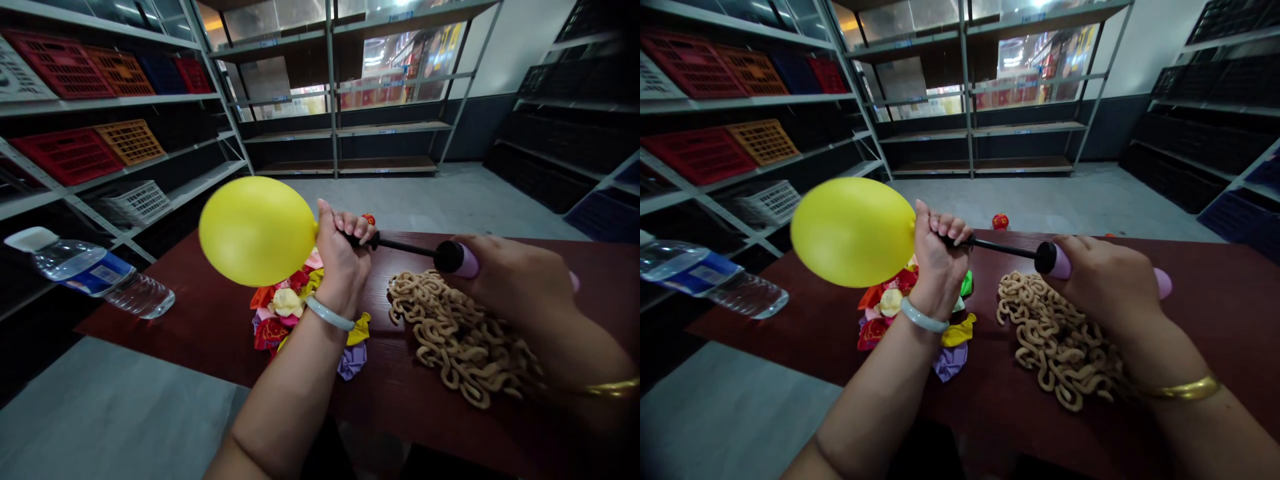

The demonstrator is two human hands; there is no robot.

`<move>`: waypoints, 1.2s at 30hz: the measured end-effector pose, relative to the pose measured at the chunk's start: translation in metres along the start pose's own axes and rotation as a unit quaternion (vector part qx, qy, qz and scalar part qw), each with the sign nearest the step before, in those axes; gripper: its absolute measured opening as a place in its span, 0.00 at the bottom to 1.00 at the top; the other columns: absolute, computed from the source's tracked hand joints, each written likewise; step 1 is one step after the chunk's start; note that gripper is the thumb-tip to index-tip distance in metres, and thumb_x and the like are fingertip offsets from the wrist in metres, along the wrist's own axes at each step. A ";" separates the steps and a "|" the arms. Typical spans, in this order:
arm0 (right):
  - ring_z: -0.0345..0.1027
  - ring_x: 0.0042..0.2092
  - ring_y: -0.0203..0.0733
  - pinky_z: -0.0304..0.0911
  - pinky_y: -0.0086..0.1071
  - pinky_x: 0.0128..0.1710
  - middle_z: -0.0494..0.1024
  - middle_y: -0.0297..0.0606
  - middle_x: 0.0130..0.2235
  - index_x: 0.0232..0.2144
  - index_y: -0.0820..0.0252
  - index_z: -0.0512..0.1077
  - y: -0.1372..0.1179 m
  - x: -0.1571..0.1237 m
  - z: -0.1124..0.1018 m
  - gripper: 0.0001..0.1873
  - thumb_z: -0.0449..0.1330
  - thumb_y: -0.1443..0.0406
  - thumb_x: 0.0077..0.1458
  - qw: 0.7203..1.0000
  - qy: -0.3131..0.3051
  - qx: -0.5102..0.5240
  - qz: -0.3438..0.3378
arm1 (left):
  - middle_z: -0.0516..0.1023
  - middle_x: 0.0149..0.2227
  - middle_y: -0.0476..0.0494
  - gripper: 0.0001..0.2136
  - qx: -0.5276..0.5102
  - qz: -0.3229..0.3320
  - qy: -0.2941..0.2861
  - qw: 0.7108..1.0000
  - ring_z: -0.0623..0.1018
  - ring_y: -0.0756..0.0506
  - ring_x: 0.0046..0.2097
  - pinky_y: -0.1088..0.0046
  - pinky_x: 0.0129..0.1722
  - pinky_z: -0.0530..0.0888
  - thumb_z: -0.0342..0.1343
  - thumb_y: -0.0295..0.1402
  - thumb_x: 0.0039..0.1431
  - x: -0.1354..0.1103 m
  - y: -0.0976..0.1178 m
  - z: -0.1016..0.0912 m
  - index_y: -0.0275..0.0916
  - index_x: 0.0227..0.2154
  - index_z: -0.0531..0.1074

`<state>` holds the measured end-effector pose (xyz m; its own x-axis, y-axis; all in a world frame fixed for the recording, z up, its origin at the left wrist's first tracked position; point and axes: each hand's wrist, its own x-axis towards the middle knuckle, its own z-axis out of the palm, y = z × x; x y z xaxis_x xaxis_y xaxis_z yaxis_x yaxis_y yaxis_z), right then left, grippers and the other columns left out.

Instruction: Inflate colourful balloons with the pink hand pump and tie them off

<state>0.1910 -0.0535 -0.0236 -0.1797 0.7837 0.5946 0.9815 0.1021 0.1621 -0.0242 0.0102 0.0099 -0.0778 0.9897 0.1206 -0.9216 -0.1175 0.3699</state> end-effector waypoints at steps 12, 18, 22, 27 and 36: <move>0.73 0.34 0.47 0.51 0.35 0.26 0.81 0.42 0.40 0.47 0.58 0.73 -0.032 -0.004 0.007 0.25 0.60 0.50 0.52 0.998 -0.009 0.059 -0.021 | 0.56 0.16 0.55 0.26 0.022 -0.088 -0.020 0.996 0.60 0.55 0.18 0.76 0.21 0.59 0.55 0.51 0.62 -0.033 -0.055 0.000 0.38 0.17 0.56; 0.76 0.38 0.48 0.59 0.36 0.28 0.82 0.39 0.43 0.50 0.53 0.73 -0.017 0.001 0.012 0.25 0.62 0.51 0.52 0.992 -0.047 0.114 -0.015 | 0.55 0.16 0.55 0.25 0.024 -0.064 0.010 0.998 0.59 0.55 0.17 0.76 0.19 0.56 0.54 0.49 0.64 -0.009 -0.024 -0.005 0.39 0.18 0.56; 0.77 0.40 0.52 0.62 0.39 0.31 0.82 0.41 0.44 0.48 0.52 0.74 0.001 0.004 0.011 0.23 0.62 0.52 0.52 0.989 -0.067 0.130 -0.007 | 0.53 0.15 0.56 0.24 0.012 -0.015 0.029 0.999 0.58 0.55 0.16 0.76 0.18 0.55 0.52 0.45 0.66 0.010 0.012 -0.006 0.39 0.18 0.54; 0.76 0.42 0.54 0.62 0.41 0.32 0.82 0.40 0.46 0.49 0.51 0.73 0.010 0.005 0.007 0.23 0.59 0.51 0.54 0.990 -0.068 0.125 0.004 | 0.52 0.15 0.57 0.24 0.019 0.010 0.011 1.000 0.57 0.55 0.16 0.77 0.18 0.55 0.53 0.43 0.66 0.015 0.025 -0.005 0.40 0.18 0.52; 0.74 0.33 0.48 0.49 0.36 0.27 0.81 0.39 0.37 0.43 0.55 0.72 -0.014 0.001 0.001 0.22 0.61 0.50 0.50 0.995 -0.088 0.047 0.021 | 0.54 0.17 0.56 0.24 0.023 -0.029 0.008 0.999 0.58 0.55 0.17 0.77 0.19 0.56 0.55 0.47 0.64 -0.013 -0.025 -0.001 0.39 0.19 0.55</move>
<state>0.1776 -0.0537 -0.0265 -0.1325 0.8827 0.4508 0.9912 0.1179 0.0605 -0.0005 0.0008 -0.0017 -0.0306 0.9962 0.0820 -0.9062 -0.0623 0.4182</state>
